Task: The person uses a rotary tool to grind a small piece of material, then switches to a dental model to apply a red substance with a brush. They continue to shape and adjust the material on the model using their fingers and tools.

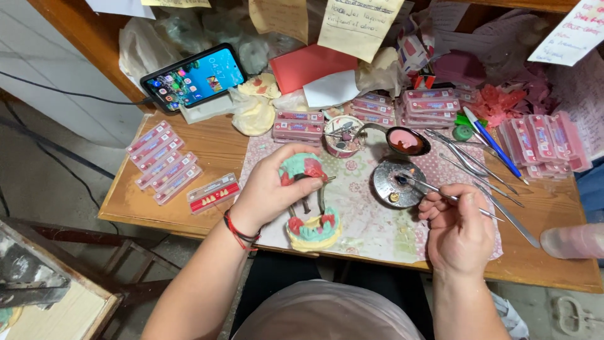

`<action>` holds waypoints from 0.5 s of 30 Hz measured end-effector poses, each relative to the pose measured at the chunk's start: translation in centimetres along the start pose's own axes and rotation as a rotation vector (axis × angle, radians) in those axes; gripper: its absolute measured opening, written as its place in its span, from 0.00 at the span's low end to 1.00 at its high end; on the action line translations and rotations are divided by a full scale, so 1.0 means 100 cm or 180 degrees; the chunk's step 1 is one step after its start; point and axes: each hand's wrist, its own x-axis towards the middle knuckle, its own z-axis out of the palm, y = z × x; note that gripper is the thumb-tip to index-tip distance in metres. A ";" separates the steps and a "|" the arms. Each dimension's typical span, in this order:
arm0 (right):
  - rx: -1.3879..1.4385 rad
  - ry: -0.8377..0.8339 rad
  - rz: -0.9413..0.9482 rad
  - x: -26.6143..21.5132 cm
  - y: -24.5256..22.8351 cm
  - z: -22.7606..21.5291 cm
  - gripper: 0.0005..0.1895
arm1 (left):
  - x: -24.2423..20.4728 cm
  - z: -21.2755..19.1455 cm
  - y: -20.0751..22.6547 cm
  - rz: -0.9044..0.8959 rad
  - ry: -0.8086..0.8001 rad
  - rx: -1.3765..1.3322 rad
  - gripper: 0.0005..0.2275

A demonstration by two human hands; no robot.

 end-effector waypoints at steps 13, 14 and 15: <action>0.0153 0.0057 0.0034 -0.002 -0.002 0.001 0.14 | -0.010 0.063 0.023 -0.0301 0.0082 -0.0935 0.23; 0.0167 0.0055 0.0050 -0.001 -0.003 0.001 0.14 | -0.009 0.068 0.022 -0.0298 0.0039 -0.1025 0.23; 0.0183 0.0053 0.0068 -0.001 -0.003 0.001 0.14 | -0.009 0.074 0.021 -0.0298 -0.0002 -0.1114 0.23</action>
